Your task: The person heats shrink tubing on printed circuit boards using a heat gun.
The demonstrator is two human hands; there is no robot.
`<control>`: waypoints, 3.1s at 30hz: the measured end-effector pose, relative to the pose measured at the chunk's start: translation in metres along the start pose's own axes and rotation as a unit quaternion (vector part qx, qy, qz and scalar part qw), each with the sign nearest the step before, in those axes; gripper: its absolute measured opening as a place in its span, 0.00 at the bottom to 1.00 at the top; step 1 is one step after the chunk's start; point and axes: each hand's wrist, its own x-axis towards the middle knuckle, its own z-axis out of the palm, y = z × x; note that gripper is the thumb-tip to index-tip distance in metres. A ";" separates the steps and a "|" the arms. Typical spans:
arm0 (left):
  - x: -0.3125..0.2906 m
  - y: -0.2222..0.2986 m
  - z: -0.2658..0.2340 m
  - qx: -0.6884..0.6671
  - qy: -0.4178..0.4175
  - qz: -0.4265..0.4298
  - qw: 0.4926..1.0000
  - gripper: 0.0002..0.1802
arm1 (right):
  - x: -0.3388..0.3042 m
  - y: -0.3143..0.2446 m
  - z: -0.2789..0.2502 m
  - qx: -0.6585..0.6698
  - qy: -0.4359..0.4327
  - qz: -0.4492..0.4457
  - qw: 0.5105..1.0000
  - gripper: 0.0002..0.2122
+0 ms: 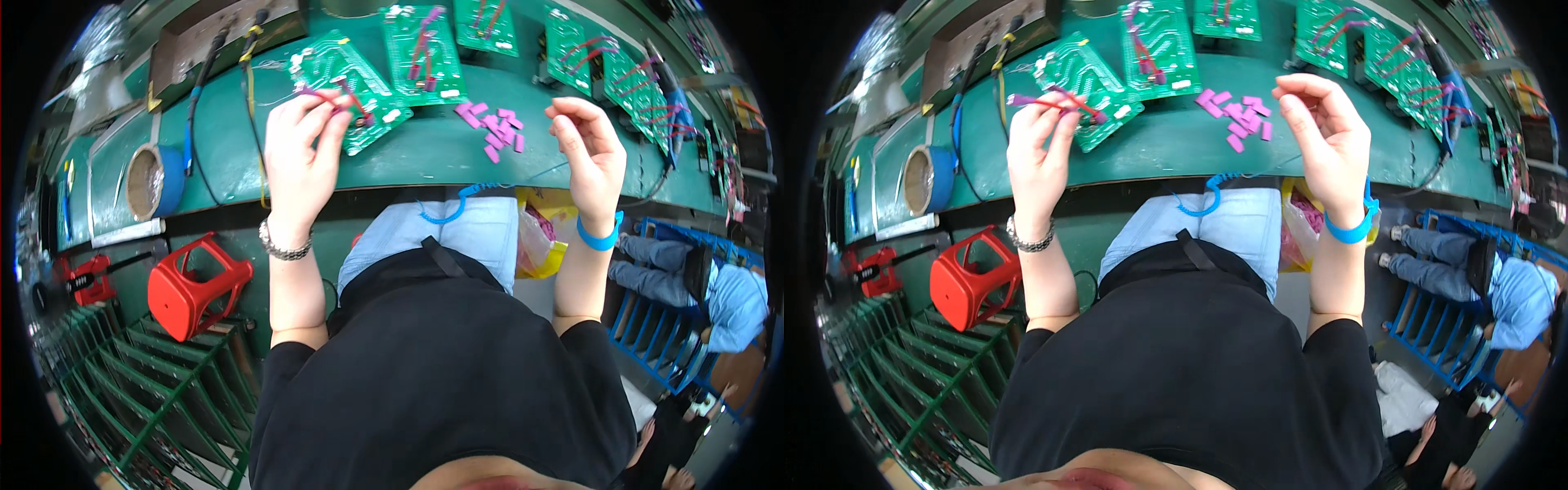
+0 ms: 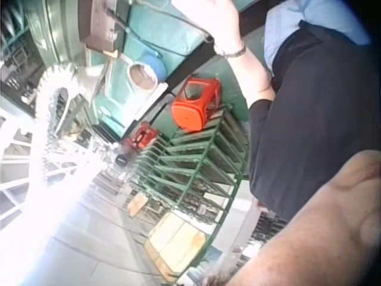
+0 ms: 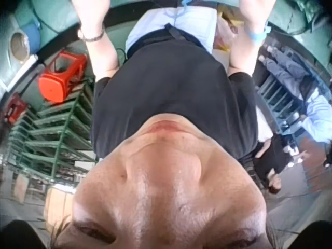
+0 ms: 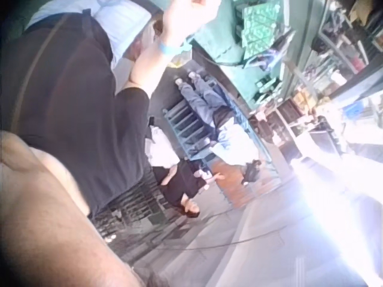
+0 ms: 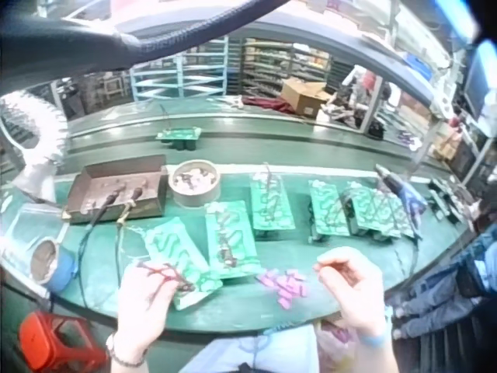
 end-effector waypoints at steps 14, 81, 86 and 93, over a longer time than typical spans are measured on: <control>-0.005 -0.001 0.009 0.068 0.030 0.010 0.997 0.06 | -0.038 0.058 -0.133 0.077 0.300 0.089 0.947 0.11; -0.040 -0.006 0.016 -0.033 0.184 -0.199 0.962 0.15 | 0.001 0.119 -0.266 0.128 0.223 0.322 0.911 0.22; -0.034 -0.006 0.019 -0.039 0.169 -0.208 0.963 0.14 | 0.010 0.139 -0.261 0.226 0.273 0.288 0.890 0.20; -0.047 -0.015 0.020 -0.051 0.184 -0.211 0.959 0.13 | 0.015 0.123 -0.272 -0.277 0.346 0.076 0.893 0.30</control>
